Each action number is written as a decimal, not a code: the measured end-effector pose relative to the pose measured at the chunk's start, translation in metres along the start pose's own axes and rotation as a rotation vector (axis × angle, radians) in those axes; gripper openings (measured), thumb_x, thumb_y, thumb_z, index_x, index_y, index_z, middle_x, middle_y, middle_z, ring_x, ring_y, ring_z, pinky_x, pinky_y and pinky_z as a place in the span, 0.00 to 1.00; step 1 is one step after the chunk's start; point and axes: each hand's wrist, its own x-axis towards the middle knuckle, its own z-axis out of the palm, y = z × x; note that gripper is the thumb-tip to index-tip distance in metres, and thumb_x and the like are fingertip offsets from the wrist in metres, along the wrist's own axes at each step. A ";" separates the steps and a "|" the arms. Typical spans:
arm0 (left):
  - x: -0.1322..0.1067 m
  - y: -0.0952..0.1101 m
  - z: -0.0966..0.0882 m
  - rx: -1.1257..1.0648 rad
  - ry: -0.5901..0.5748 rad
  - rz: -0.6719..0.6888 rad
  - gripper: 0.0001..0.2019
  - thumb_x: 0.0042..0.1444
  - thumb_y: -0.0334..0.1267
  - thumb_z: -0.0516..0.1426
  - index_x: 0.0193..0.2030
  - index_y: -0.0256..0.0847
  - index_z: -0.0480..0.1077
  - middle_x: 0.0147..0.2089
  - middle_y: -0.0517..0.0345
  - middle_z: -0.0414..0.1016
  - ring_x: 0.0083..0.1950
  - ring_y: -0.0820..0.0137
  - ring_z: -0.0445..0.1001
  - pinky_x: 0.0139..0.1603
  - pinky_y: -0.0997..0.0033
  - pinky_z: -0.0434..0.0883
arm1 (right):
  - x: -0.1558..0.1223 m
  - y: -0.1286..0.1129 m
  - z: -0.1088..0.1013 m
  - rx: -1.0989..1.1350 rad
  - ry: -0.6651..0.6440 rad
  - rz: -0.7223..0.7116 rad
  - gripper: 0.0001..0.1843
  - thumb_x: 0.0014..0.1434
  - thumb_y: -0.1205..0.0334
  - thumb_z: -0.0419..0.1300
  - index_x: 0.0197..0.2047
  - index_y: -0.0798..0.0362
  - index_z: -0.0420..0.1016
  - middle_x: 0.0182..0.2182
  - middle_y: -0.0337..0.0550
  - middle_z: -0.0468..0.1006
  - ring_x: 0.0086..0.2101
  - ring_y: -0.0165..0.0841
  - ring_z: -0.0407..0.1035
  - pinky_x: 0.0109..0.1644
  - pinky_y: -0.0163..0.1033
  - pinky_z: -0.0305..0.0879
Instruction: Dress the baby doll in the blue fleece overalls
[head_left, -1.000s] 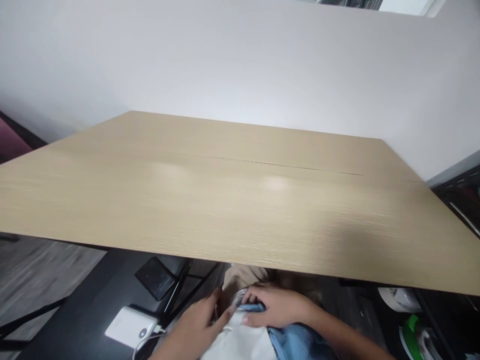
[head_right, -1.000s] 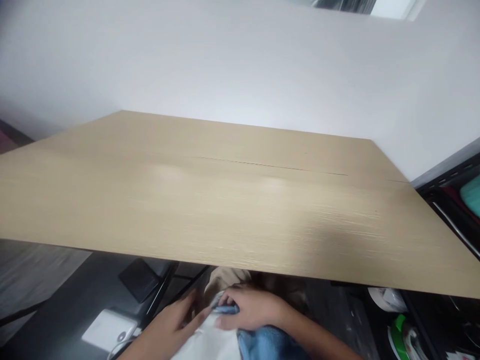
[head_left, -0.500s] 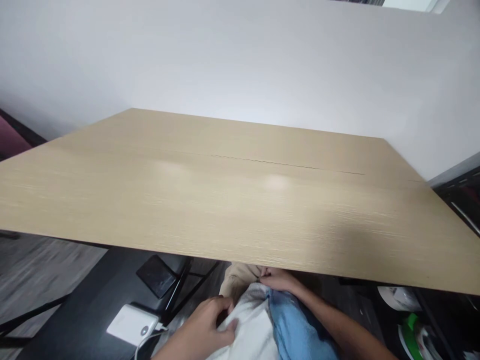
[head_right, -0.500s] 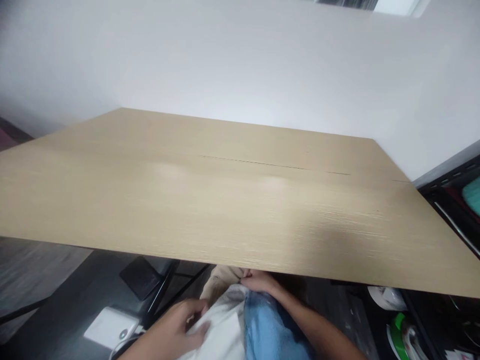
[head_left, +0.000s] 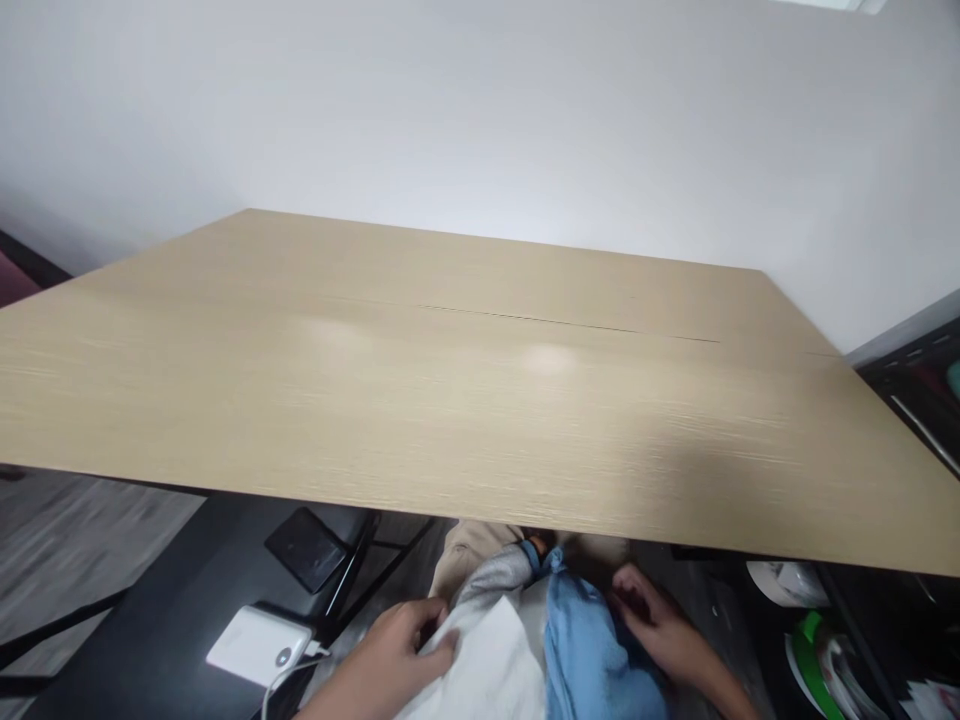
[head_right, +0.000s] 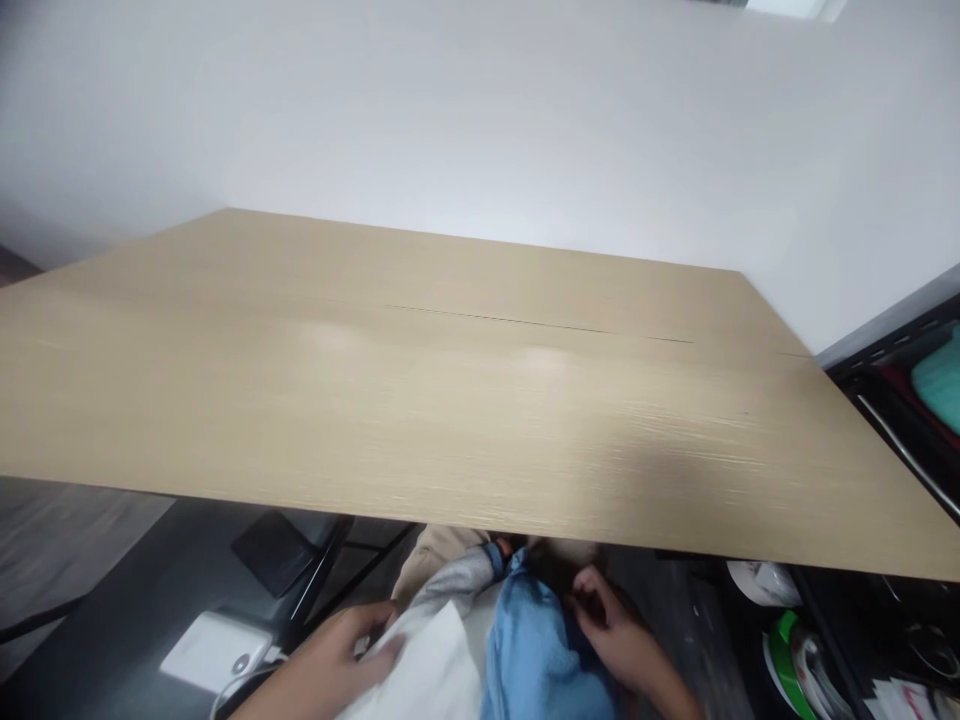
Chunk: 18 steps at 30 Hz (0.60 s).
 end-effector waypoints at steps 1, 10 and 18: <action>0.000 0.001 0.000 0.002 -0.010 -0.004 0.23 0.61 0.57 0.62 0.46 0.40 0.88 0.51 0.43 0.91 0.57 0.46 0.87 0.60 0.55 0.79 | -0.012 0.006 -0.003 -0.052 0.015 0.030 0.27 0.65 0.28 0.60 0.45 0.44 0.77 0.39 0.46 0.85 0.42 0.45 0.82 0.52 0.46 0.78; 0.005 0.000 -0.004 -0.007 -0.016 -0.064 0.36 0.63 0.69 0.59 0.56 0.39 0.87 0.59 0.41 0.89 0.63 0.44 0.84 0.67 0.53 0.77 | -0.076 0.051 0.005 -0.301 -0.053 0.421 0.46 0.71 0.21 0.47 0.69 0.48 0.81 0.48 0.62 0.94 0.52 0.62 0.90 0.58 0.56 0.83; 0.004 -0.001 -0.006 -0.025 -0.009 -0.017 0.35 0.65 0.74 0.57 0.42 0.39 0.84 0.46 0.46 0.88 0.53 0.50 0.84 0.55 0.61 0.78 | -0.067 0.056 0.027 -0.256 0.144 0.303 0.38 0.71 0.27 0.46 0.56 0.45 0.85 0.45 0.58 0.94 0.51 0.60 0.91 0.54 0.54 0.84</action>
